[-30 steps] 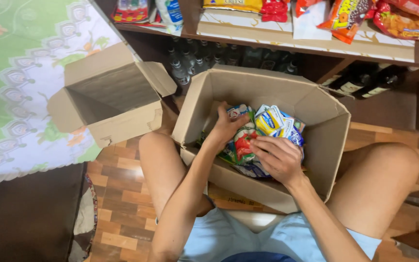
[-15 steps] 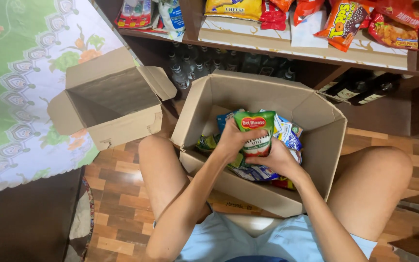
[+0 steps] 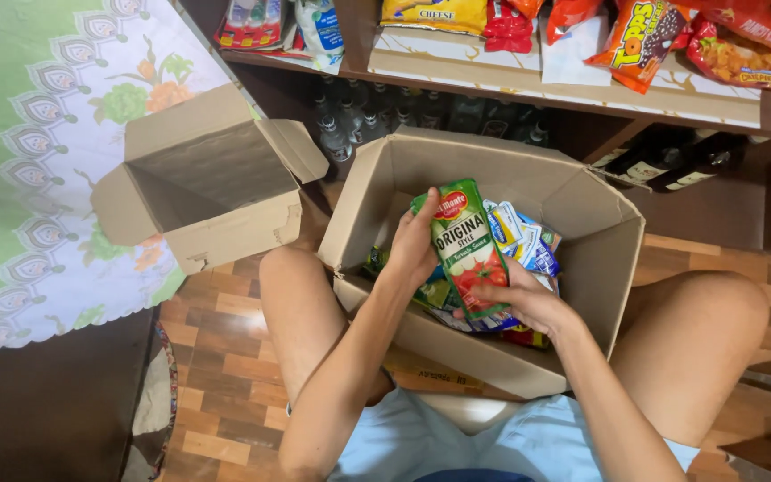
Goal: The person stocks grocery store shelves with food pouches and packets from a cardboard box.
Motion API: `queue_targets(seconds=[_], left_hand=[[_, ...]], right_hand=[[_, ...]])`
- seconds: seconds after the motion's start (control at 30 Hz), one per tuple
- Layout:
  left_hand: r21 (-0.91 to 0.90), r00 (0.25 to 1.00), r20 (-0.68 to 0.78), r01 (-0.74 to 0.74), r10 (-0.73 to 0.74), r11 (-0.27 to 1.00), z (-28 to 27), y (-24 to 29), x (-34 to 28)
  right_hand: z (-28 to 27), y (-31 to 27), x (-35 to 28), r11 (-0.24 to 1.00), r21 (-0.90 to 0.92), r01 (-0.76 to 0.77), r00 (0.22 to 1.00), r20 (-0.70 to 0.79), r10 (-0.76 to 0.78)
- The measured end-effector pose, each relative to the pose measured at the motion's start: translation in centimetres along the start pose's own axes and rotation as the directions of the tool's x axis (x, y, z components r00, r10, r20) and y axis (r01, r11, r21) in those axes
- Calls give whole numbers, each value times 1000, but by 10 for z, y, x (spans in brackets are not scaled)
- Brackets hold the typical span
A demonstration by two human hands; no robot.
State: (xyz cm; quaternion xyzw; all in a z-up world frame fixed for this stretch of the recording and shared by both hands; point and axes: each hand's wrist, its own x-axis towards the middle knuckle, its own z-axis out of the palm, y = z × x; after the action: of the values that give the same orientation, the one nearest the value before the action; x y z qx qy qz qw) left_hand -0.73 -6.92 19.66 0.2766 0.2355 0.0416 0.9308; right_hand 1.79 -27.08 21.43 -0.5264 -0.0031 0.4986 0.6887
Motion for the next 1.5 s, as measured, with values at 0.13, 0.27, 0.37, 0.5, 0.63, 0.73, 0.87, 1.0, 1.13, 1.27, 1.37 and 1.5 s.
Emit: queue_targets(seconds=[0.13,0.27,0.37,0.5,0.63,0.73,0.87,1.0,1.13,1.27,1.37,1.5], left_hand=[[-47,991,-77,105,-109,993,-3,-17,6],[7,978,-90,188,-187,982,-11,-28,4],[31,990,2,144,-144,989,-22,-39,14],[74,994,40,98,-101,992,-14,-32,8],[128,995,77,55,-65,990,-8,-29,4],[160,996,77,32,-45,987,1,-21,-5],[184,996,78,16,-31,983,6,-18,-8],[215,996,74,26,-43,976,8,-14,-10],[236,997,77,11,-30,972,11,-12,-11],[241,997,70,5,-23,971,9,-14,-12],[236,997,69,8,-25,972,14,-9,-14],[236,1000,13,19,-22,972,13,-13,-13]], right_hand=[[4,-5,-1,990,-142,-5,999,46,12],[6,-7,-2,964,-226,-143,989,-69,130],[4,-9,0,983,-168,-74,996,26,80],[-5,-5,1,989,-147,-17,999,36,22],[-1,-5,1,984,-177,-9,999,42,16],[0,-3,-1,985,-169,-25,999,31,31],[5,-8,-4,986,-165,15,998,67,-4],[8,-10,-5,997,-58,-51,997,54,54],[2,-6,-1,995,-99,10,997,73,-3],[1,-6,-1,992,-121,23,994,105,-11],[-2,0,-2,995,-86,-44,994,100,53],[-19,17,11,988,-148,-36,997,-70,26]])
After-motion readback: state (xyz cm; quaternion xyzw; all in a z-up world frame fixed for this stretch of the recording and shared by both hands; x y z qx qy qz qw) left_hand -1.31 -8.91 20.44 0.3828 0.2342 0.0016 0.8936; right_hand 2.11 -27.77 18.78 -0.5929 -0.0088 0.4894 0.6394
